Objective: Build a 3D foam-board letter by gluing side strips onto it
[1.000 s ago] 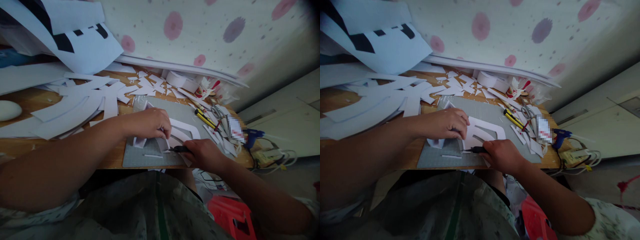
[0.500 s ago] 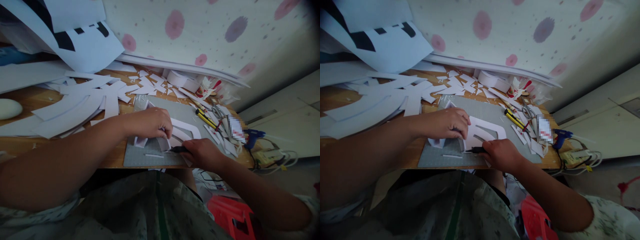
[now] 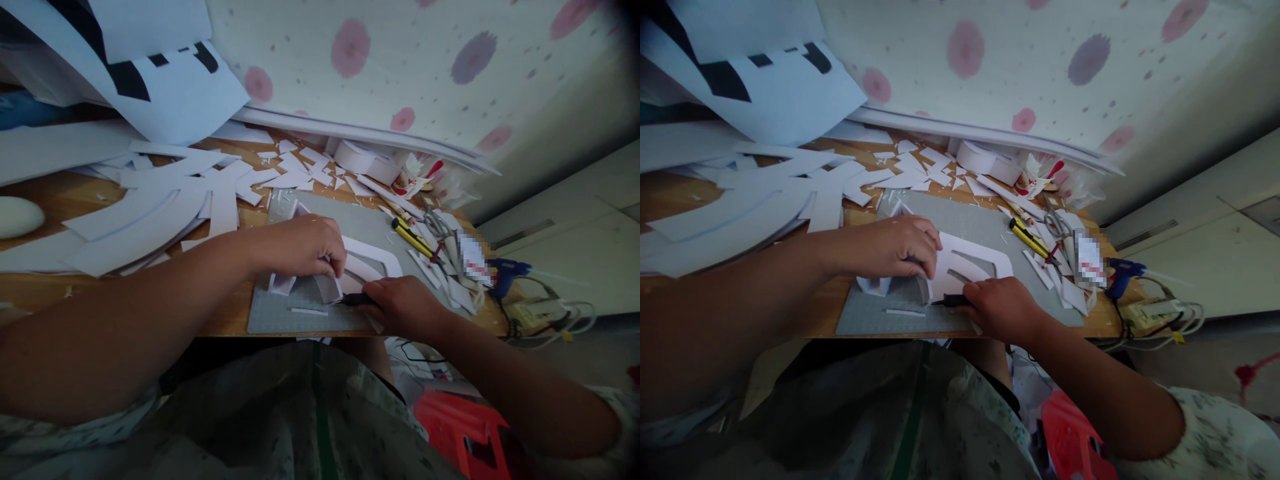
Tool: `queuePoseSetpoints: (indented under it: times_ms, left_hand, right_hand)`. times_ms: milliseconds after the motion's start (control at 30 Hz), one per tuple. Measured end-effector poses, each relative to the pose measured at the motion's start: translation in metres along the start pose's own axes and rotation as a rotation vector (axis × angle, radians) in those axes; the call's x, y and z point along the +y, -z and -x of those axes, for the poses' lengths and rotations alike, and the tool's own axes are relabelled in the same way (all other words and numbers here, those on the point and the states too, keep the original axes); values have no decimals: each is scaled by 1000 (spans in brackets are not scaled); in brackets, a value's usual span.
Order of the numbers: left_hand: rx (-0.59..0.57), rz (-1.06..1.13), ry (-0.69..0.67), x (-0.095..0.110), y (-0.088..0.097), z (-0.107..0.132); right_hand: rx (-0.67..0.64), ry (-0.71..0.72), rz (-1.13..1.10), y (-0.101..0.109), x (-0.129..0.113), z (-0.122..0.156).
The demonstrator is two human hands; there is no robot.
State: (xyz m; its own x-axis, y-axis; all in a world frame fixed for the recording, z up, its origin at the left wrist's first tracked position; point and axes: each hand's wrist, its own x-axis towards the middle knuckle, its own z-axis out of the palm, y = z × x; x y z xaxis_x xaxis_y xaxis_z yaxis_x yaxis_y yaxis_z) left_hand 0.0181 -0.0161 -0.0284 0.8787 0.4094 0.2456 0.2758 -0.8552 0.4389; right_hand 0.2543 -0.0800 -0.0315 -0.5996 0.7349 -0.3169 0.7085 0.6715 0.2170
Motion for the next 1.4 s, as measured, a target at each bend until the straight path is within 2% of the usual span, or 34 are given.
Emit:
queuePoseSetpoints:
  times_ms: [700,833,1000,1100,1300,1400]
  left_hand:
    - [12,-6,-6,0,0,0]
    - [9,-5,18,1,0,0]
    - [31,19,5,-2,-2,1]
    - [32,21,-9,-4,-3,1]
    - [18,20,17,-3,-2,1]
    - [15,22,16,-2,-1,1]
  right_hand:
    - [-24,17,47,3,-3,-3]
    - [66,77,60,-4,-1,2]
    - [270,167,93,-19,-2,18]
    - [365,174,33,-23,-7,28]
    - [367,74,-65,-26,-14,39]
    - [413,58,-95,-31,-13,40]
